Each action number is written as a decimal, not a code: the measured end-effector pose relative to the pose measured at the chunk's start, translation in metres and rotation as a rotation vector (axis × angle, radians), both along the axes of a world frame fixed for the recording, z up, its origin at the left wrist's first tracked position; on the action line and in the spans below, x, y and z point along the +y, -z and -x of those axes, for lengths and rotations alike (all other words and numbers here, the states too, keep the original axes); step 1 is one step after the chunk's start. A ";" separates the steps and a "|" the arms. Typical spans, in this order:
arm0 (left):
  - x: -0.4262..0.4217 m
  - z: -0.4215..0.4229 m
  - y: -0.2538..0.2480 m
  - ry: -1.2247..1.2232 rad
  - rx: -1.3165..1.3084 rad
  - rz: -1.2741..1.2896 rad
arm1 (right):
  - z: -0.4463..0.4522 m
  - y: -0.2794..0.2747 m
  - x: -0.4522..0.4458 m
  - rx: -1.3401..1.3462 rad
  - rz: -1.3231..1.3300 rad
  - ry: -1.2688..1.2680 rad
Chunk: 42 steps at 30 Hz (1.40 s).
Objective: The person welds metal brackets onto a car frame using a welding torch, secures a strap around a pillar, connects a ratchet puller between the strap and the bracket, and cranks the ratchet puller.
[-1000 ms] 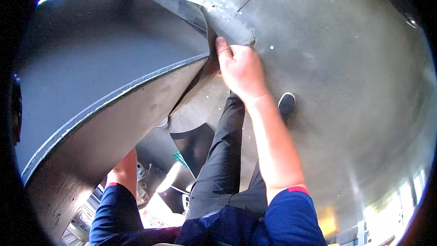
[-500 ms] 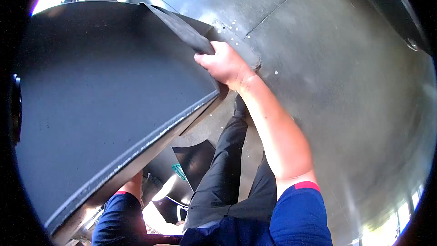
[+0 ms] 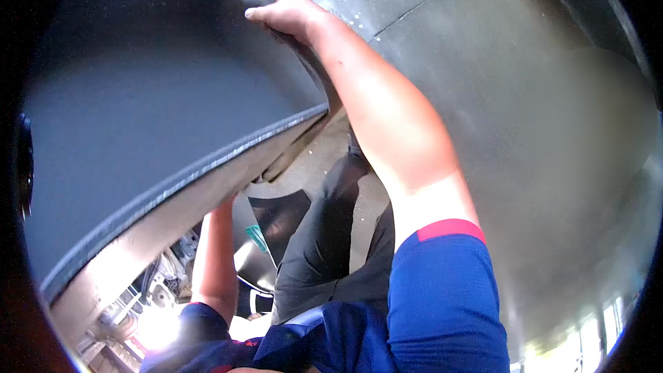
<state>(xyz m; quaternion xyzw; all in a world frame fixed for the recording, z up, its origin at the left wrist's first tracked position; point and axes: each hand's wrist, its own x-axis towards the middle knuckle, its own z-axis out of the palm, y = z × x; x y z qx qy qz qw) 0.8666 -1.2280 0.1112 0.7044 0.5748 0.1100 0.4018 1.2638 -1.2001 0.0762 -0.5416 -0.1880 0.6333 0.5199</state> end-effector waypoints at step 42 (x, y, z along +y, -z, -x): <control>-0.047 -0.062 -0.071 -0.182 0.018 0.229 | 0.034 -0.037 -0.161 0.042 0.041 0.351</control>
